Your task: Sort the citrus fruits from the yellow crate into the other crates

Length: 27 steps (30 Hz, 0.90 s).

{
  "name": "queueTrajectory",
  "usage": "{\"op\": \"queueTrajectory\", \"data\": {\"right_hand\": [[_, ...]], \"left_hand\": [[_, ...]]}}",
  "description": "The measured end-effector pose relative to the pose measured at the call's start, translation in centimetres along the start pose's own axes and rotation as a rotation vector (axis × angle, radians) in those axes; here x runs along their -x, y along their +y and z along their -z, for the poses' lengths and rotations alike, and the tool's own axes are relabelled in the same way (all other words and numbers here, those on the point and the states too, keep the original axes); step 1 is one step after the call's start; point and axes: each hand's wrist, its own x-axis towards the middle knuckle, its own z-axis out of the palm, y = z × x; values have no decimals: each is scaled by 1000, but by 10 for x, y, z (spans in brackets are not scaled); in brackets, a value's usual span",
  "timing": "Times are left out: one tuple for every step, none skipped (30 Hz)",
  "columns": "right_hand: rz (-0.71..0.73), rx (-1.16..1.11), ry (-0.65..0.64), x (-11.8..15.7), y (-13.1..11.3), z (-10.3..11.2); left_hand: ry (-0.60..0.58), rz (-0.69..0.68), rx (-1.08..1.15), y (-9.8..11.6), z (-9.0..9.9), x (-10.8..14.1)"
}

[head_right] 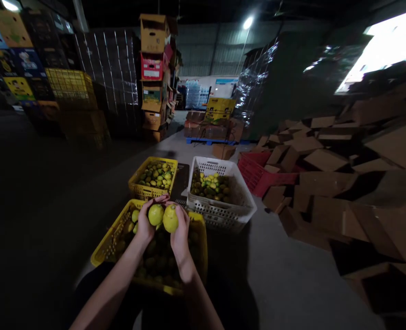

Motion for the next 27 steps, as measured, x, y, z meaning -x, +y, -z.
{"op": "queueTrajectory", "data": {"right_hand": [[-12, -6, 4, -1, 2, 0], [-30, -20, 12, -3, 4, 0], [-51, -35, 19, -4, 7, 0], [-73, -49, 26, -5, 9, 0], [-94, -64, 35, -6, 12, 0], [-113, -78, 43, -8, 14, 0], [-131, -92, 56, -9, 16, 0], [-148, -104, 68, -11, 18, 0], [-160, -119, 78, -12, 20, 0], [-175, -135, 90, -14, 22, 1], [-188, -148, 88, -15, 24, 2], [-197, -153, 80, -17, 27, 4], [-207, -150, 55, -19, 29, 6], [-214, -148, 39, -20, 31, 8], [-224, -144, 30, -22, 33, 10], [-230, -140, 25, -23, 35, 12], [-237, -138, 26, -24, 36, 13], [-245, -136, 28, -24, 37, 14], [-248, -135, 30, -24, 37, 14], [-248, -136, 34, -23, 37, 14], [-247, -137, 40, -22, 37, 14], [-244, -138, 50, -21, 36, 14], [-240, -138, 62, -19, 35, 14], [-236, -138, 74, -18, 35, 13], [-236, -137, 83, -17, 34, 13], [-236, -137, 86, -16, 35, 14], [-230, -136, 80, -17, 35, 15]], "left_hand": [[-10, 16, 23, 1, 0, -2], [-10, 34, 48, 1, 1, -4], [1, 50, 72, 1, 1, -6], [19, 64, 92, 0, 2, -7], [45, 77, 111, 0, 2, -8], [70, 91, 131, -1, 3, -9], [93, 108, 151, -2, 4, -10], [112, 125, 174, -3, 5, -11], [124, 144, 196, -5, 7, -12], [134, 161, 219, -7, 8, -12], [140, 173, 242, -9, 9, -13], [145, 181, 266, -11, 10, -14], [152, 184, 290, -13, 11, -15], [163, 187, 312, -14, 11, -15], [181, 190, 331, -15, 10, -15], [202, 195, 345, -14, 9, -14], [225, 205, 351, -13, 7, -13], [247, 217, 351, -12, 5, -11], [265, 225, 348, -10, 3, -9], [278, 230, 343, -8, 1, -7], [284, 232, 338, -6, -1, -5], [286, 233, 333, -5, -2, -4], [284, 232, 332, -4, -3, -3], [282, 234, 332, -3, -4, -2], [280, 237, 334, -3, -4, -2], [280, 242, 337, -4, -5, -2], [282, 247, 340, -4, -5, -3]]}}
